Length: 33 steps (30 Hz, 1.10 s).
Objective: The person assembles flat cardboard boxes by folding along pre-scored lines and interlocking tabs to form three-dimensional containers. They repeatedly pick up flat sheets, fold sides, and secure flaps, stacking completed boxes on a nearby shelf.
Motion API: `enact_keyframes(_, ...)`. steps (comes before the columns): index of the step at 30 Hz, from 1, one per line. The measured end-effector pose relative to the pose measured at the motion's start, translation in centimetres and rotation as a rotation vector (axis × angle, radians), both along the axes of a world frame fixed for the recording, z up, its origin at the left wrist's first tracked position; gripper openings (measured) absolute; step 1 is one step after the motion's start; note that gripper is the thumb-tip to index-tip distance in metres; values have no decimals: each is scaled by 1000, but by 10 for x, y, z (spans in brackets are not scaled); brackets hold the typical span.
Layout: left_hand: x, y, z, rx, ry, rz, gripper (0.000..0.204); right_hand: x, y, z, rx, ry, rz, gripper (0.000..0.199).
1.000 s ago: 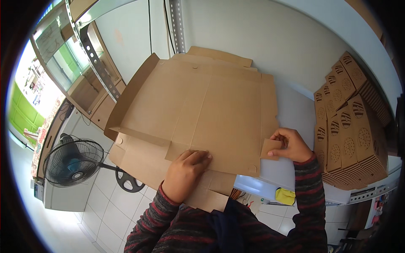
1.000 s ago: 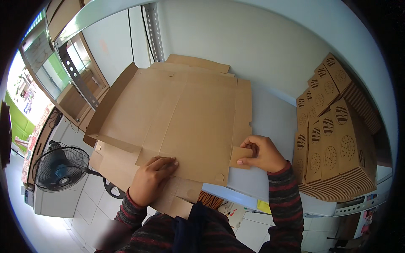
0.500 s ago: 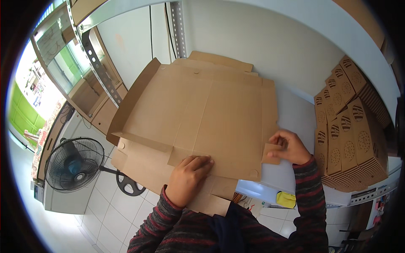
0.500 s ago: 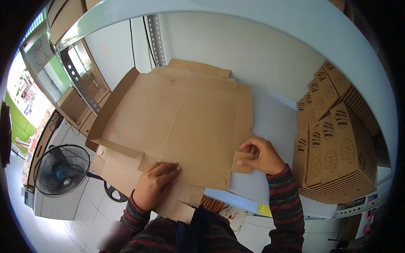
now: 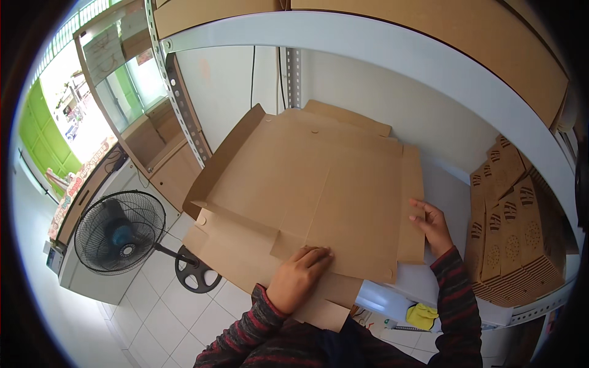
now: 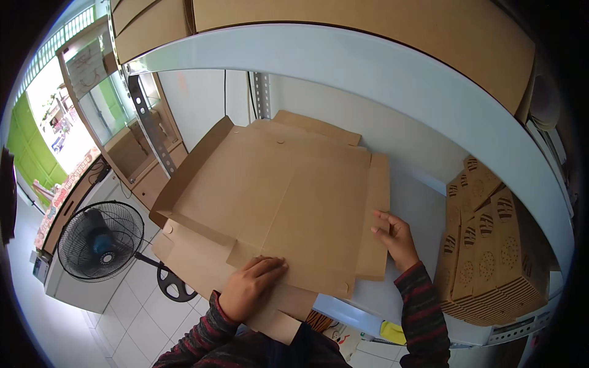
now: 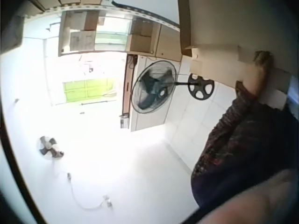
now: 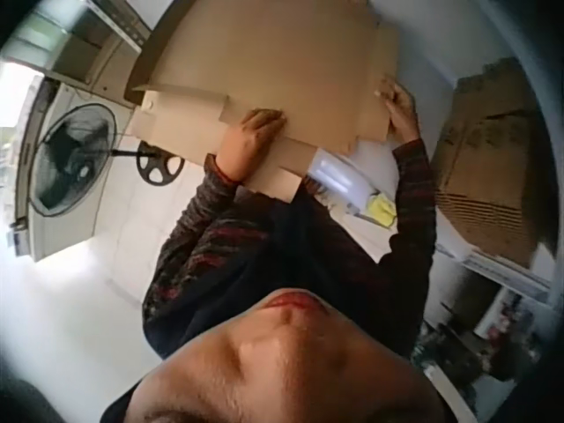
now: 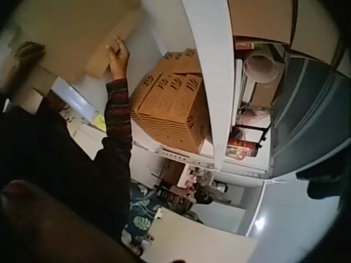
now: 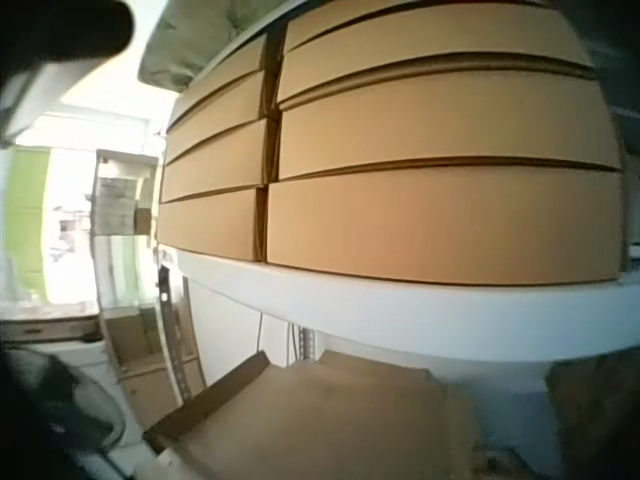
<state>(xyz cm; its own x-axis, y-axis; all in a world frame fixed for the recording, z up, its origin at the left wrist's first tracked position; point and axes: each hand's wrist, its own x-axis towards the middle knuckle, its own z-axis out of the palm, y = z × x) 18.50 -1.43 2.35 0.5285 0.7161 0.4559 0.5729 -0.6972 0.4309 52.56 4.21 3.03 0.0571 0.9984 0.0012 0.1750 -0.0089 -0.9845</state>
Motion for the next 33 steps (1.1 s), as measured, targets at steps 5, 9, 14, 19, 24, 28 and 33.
enact_keyframes(5,1,0,0,-16,-7,-1,46,4,-5,-9,179,-64,11,51)
enact_keyframes(9,0,2,1,-23,-21,7,47,-11,-22,13,393,-191,-84,52)
enact_keyframes(14,5,10,1,6,-6,40,46,-14,-43,28,587,-344,-207,49)
enact_keyframes(19,11,9,2,21,13,83,48,-17,-44,8,576,-239,-305,46)
enact_keyframes(24,28,2,1,3,10,33,51,-24,-45,7,527,-238,-298,45)
enact_keyframes(28,29,4,-2,4,22,-9,48,-24,-44,9,454,-108,-277,46)
enact_keyframes(33,5,10,5,-187,-149,-72,42,-8,-35,0,419,158,-319,46)
